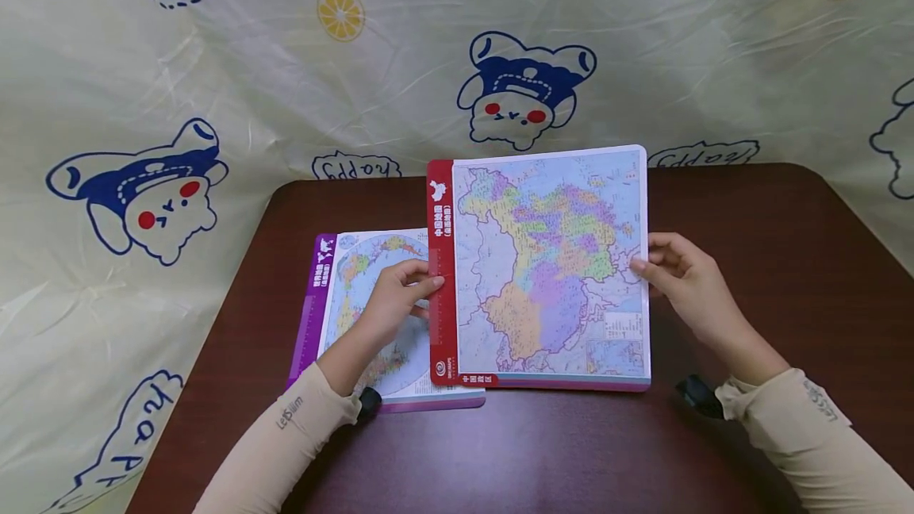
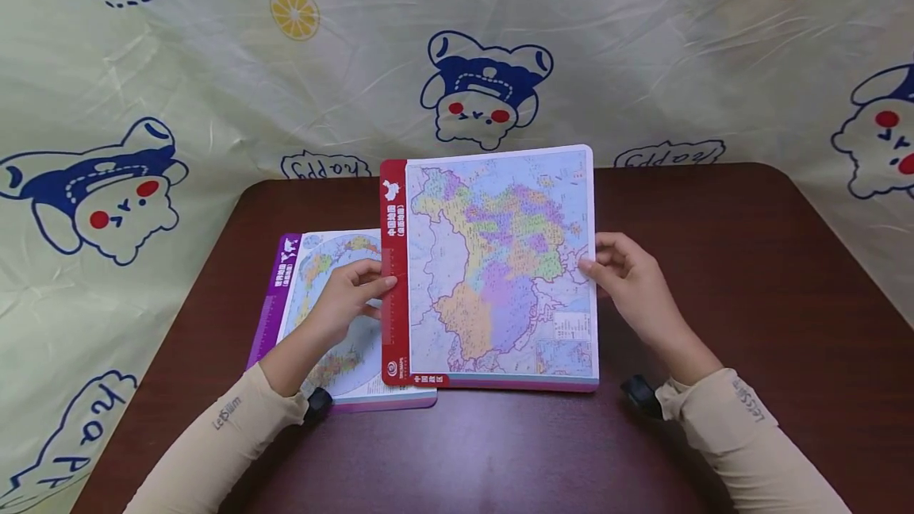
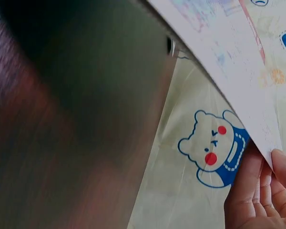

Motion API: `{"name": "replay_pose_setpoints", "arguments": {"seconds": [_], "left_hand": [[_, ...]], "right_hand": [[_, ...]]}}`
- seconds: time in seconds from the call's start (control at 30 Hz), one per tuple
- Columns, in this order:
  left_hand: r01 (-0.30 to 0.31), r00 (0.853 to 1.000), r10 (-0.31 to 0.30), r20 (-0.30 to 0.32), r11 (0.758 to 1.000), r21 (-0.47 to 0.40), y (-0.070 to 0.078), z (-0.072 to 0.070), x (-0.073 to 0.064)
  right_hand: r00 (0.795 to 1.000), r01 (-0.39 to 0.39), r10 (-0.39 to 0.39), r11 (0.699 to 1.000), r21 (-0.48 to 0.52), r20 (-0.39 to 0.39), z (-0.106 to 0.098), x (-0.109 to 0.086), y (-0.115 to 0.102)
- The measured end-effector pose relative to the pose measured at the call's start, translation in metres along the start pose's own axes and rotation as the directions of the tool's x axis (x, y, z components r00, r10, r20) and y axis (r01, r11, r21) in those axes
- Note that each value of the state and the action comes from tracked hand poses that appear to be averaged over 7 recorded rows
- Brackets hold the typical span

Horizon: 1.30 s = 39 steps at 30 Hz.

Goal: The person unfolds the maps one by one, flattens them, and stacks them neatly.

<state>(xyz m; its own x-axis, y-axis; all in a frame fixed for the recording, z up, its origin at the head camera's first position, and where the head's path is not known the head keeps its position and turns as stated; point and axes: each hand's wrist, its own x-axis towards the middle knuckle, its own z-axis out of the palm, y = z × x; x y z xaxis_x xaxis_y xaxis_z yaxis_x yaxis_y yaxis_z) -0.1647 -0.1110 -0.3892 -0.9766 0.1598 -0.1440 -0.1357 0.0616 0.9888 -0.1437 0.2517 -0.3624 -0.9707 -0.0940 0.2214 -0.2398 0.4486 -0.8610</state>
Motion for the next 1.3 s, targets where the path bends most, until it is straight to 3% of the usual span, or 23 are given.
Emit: {"name": "replay_pose_setpoints", "arguments": {"seconds": [0.17,0.43,0.73,1.03,1.3], "left_hand": [[0.005,1.0,-0.005,0.006,1.0,-0.007,0.001,-0.009,-0.006],[-0.021,0.999,0.018,-0.045,0.998,-0.057,0.008,-0.015,-0.011],[-0.064,0.998,0.062,-0.022,0.985,-0.161,0.007,-0.023,-0.01],[-0.083,0.996,0.069,-0.062,0.966,-0.244,0.002,-0.04,-0.009],[-0.077,0.994,0.058,-0.088,0.969,-0.233,0.001,-0.058,-0.013]], "right_hand": [[1.0,-0.005,0.005,1.0,0.031,0.004,0.007,0.001,-0.003],[1.0,-0.021,0.021,0.995,0.096,-0.008,0.011,0.004,-0.007],[0.999,-0.016,0.022,0.991,0.135,-0.042,0.009,0.006,-0.007],[0.992,-0.074,0.086,0.989,0.126,-0.094,-0.011,0.004,-0.007],[0.98,-0.07,0.124,0.946,0.317,-0.153,-0.034,0.001,-0.004]]}}
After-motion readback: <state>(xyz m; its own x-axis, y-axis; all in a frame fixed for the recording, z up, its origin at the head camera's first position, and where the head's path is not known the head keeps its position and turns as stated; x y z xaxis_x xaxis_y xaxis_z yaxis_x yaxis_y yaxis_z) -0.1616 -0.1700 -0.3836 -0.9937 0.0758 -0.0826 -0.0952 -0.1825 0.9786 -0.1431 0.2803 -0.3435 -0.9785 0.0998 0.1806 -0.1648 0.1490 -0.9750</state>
